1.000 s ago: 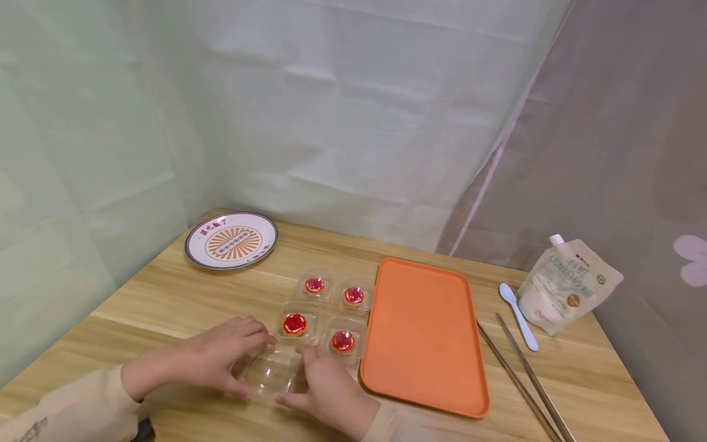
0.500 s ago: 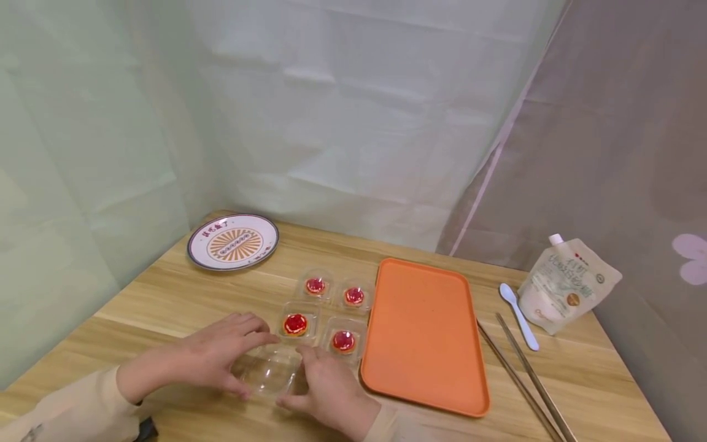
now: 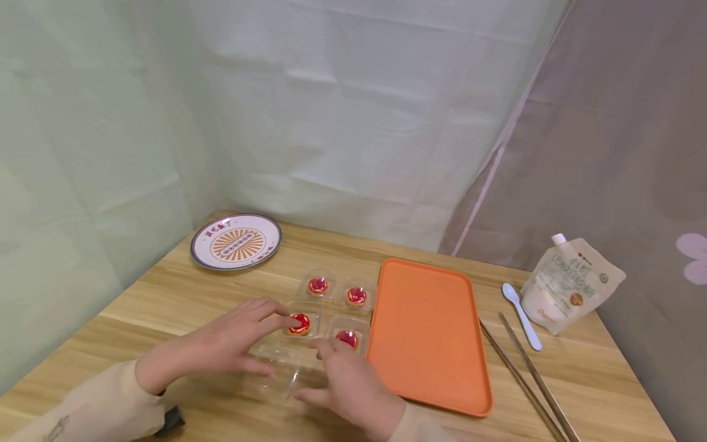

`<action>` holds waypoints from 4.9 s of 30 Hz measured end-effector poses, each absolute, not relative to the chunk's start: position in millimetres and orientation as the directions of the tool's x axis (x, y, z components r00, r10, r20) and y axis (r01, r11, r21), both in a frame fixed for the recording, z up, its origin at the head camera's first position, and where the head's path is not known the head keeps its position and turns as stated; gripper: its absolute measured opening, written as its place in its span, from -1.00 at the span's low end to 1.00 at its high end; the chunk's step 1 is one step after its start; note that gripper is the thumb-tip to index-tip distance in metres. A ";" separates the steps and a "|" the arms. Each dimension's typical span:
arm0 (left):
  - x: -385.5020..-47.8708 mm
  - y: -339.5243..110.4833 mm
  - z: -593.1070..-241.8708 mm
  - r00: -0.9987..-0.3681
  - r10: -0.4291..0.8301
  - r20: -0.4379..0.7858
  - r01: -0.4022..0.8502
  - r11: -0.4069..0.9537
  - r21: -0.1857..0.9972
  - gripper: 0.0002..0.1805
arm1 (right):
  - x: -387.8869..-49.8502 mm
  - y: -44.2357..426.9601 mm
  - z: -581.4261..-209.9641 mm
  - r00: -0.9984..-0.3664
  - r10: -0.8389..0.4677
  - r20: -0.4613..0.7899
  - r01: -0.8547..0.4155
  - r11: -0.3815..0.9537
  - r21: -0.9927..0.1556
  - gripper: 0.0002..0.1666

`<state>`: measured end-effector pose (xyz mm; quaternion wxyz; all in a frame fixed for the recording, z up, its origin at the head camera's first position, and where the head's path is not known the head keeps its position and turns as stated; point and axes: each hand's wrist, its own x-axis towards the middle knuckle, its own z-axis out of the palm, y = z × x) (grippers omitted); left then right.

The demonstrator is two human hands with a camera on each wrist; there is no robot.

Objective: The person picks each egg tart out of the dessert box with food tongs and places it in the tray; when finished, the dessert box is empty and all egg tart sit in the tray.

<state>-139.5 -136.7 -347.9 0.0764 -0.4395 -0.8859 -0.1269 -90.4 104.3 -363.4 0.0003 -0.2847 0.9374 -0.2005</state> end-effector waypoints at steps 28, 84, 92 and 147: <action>-160.7 -71.2 -364.0 -0.707 0.680 0.194 0.705 0.655 0.272 -0.11 | -129.4 149.9 -351.6 -0.834 -0.493 0.250 -0.548 0.795 -0.261 -0.32; -185.9 -68.7 -397.9 -0.710 0.681 0.178 0.701 0.662 0.264 -0.12 | -151.1 147.9 -376.5 -0.822 -0.538 0.187 -0.569 0.787 -0.238 -0.12; -186.4 -68.7 -398.4 -0.704 0.689 0.174 0.707 0.657 0.262 -0.15 | -148.4 151.8 -367.6 -0.829 -0.537 0.159 -0.560 0.789 -0.252 -0.03; -161.0 -59.6 -376.8 -0.604 0.732 0.316 0.778 0.456 0.432 -0.10 | -124.1 173.6 -392.6 -0.757 -0.388 0.525 -0.647 0.337 -0.684 -0.04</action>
